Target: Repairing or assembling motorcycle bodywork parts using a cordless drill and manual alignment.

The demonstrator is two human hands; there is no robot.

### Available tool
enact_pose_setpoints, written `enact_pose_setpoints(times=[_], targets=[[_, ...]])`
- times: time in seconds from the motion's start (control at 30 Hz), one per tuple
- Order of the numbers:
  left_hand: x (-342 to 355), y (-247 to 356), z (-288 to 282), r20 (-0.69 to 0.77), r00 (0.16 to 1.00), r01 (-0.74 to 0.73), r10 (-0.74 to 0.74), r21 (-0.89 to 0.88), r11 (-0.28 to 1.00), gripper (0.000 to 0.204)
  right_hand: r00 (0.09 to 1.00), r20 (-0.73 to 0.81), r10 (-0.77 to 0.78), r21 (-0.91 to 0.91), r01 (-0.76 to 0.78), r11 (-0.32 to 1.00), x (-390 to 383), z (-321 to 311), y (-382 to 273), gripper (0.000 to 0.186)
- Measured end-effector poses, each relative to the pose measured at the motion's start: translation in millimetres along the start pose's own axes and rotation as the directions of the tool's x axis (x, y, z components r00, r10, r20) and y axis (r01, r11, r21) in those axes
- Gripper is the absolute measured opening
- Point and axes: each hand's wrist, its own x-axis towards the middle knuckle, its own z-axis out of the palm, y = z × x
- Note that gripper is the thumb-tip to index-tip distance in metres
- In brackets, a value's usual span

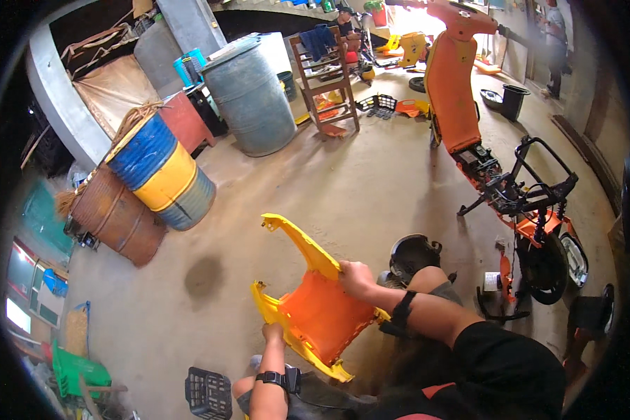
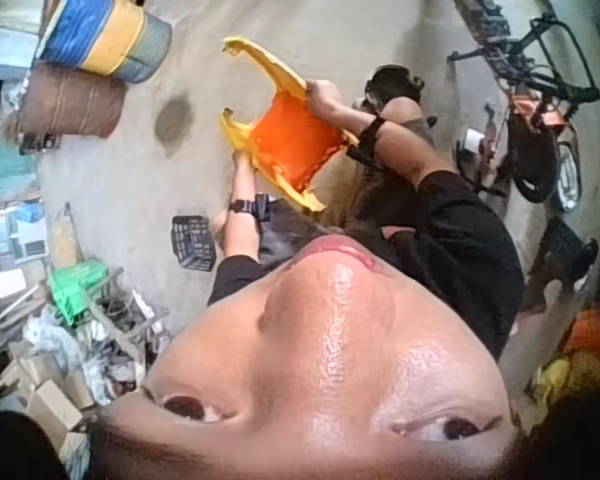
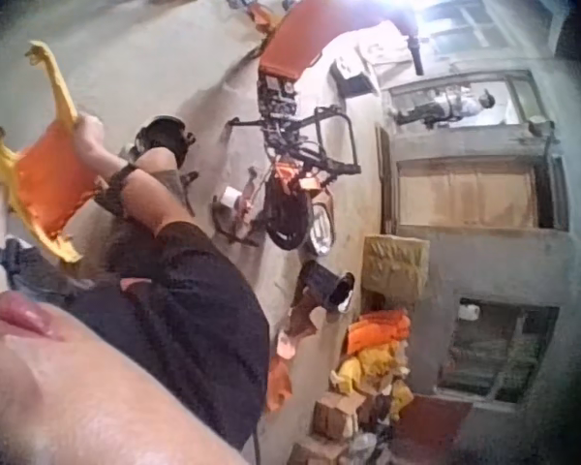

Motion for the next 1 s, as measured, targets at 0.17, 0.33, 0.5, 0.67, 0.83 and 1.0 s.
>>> enact_pose_setpoints(times=[0.17, 0.33, 0.5, 0.67, 0.83, 1.0], targets=[[-27, 8, 34, 0.018, 0.990, -0.143, 0.143, 0.232, 0.962, 0.032, 0.998, -0.037, 0.041, 0.004, -0.041, 0.999, -1, -13, 17, 0.018], [2, -21, -14, -0.027, 0.922, -0.311, 0.386, 0.542, 0.780, 0.035, 0.998, -0.021, -0.052, 0.049, 0.053, 0.997, -3, -2, -6, 0.019], [-40, -3, 54, 0.103, 0.925, -0.329, 0.367, 0.699, 0.635, 0.038, 0.998, -0.045, 0.033, -0.010, -0.033, 0.999, 2, -25, 34, 0.017], [-27, -12, 60, 0.124, 0.914, -0.310, 0.387, 0.828, 0.467, 0.036, 0.996, -0.075, -0.042, -0.055, 0.038, 0.998, 1, -25, 29, 0.013], [5, -56, 36, 0.321, 0.899, -0.429, 0.297, 0.785, 0.447, 0.046, 0.995, -0.036, -0.094, -0.084, 0.090, 0.992, 2, -22, 22, 0.013], [41, -92, 4, 0.058, 0.982, -0.123, 0.182, 0.921, 0.371, 0.063, 0.995, -0.049, -0.090, -0.071, 0.086, 0.994, 3, -28, 19, 0.012]])
